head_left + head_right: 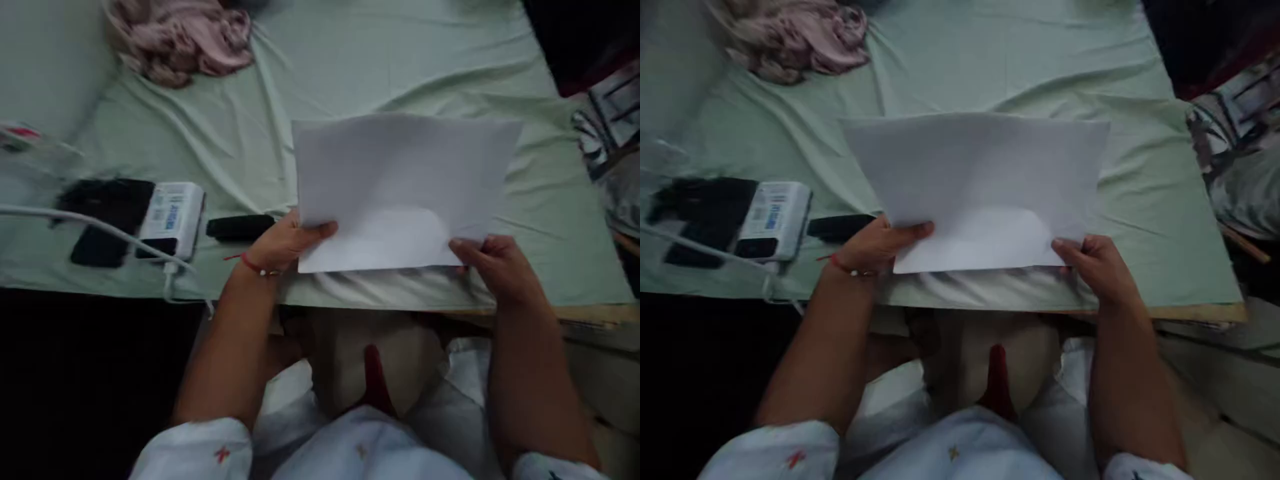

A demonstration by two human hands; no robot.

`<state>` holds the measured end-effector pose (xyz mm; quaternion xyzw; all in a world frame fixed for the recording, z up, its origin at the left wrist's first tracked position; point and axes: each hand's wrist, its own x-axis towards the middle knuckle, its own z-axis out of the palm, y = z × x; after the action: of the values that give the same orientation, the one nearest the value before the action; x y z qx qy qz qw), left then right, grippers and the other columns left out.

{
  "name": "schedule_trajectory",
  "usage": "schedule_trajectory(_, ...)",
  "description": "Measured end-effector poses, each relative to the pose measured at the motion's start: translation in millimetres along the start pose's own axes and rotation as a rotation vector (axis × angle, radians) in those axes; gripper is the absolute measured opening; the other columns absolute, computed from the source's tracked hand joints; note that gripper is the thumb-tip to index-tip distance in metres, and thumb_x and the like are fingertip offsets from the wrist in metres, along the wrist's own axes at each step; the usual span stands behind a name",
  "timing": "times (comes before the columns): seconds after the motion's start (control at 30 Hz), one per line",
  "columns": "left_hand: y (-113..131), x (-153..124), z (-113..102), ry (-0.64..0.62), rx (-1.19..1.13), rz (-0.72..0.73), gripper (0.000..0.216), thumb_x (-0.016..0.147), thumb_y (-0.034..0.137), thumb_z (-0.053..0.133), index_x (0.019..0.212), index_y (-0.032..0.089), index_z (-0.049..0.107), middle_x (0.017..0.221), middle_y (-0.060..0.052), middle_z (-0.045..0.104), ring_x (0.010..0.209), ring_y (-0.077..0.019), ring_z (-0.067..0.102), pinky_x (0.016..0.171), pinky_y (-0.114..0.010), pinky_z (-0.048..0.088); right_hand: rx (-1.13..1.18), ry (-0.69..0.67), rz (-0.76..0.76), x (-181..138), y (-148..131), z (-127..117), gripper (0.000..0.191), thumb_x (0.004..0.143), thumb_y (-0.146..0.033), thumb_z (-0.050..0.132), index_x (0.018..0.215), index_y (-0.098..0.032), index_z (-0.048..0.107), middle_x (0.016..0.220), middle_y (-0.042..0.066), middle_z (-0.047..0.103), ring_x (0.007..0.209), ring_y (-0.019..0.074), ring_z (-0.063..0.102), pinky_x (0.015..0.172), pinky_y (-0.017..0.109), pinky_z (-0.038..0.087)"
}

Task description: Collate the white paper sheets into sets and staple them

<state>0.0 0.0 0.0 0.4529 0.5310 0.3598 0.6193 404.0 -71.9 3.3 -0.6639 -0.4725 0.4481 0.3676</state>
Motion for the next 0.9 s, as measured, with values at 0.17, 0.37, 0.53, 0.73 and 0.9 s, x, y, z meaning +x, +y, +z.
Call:
schedule_trajectory(0.17,5,-6,2,-0.088,-0.004,0.041,0.049,0.069,0.049,0.117,0.103,0.025,0.091,0.114,-0.007,0.094,0.108,-0.0312,0.084,0.095,-0.040,0.071,0.214,0.005,0.106,3,6,3,0.067,0.054,-0.081,0.120,0.074,-0.028,0.085,0.078,0.003,0.081,0.068,0.0200,0.069,0.063,0.036,0.061)
schedule_trajectory(0.37,-6,5,3,-0.128,-0.043,0.066,0.049,0.080,0.065,0.111,0.092,0.023,0.088,0.088,-0.006,0.087,0.087,-0.0260,0.080,0.077,-0.035,0.066,0.320,0.170,0.074,14,12,22,0.048,0.056,-0.058,0.120,0.076,-0.035,0.083,0.084,0.002,0.086,0.073,0.0267,0.077,0.067,0.045,0.071)
schedule_trajectory(0.53,-14,12,5,-0.070,-0.014,0.134,0.048,0.098,0.070,0.095,0.096,0.023,0.085,0.074,-0.002,0.073,0.077,-0.0249,0.076,0.069,-0.034,0.065,0.344,0.219,0.127,17,15,18,0.059,0.051,-0.060,0.123,0.076,-0.034,0.077,0.081,0.001,0.082,0.071,0.0244,0.073,0.059,0.041,0.066)
schedule_trajectory(0.73,-7,9,4,-0.073,-0.019,0.252,0.053,0.096,0.065,0.101,0.081,0.027,0.068,0.067,0.002,0.059,0.076,-0.0220,0.071,0.071,-0.033,0.063,0.346,0.240,0.153,17,8,27,0.065,0.041,-0.060,0.125,0.072,-0.030,0.077,0.076,0.002,0.078,0.062,0.0204,0.065,0.045,0.034,0.055)
schedule_trajectory(0.9,-10,15,0,0.014,0.022,0.314,0.039,0.090,0.054,0.105,0.091,0.026,0.077,0.069,0.004,0.069,0.066,-0.0164,0.066,0.061,-0.027,0.055,0.357,0.287,0.074,22,-1,34,0.061,0.051,-0.058,0.122,0.068,-0.032,0.069,0.072,0.000,0.067,0.061,0.0167,0.058,0.038,0.029,0.047)
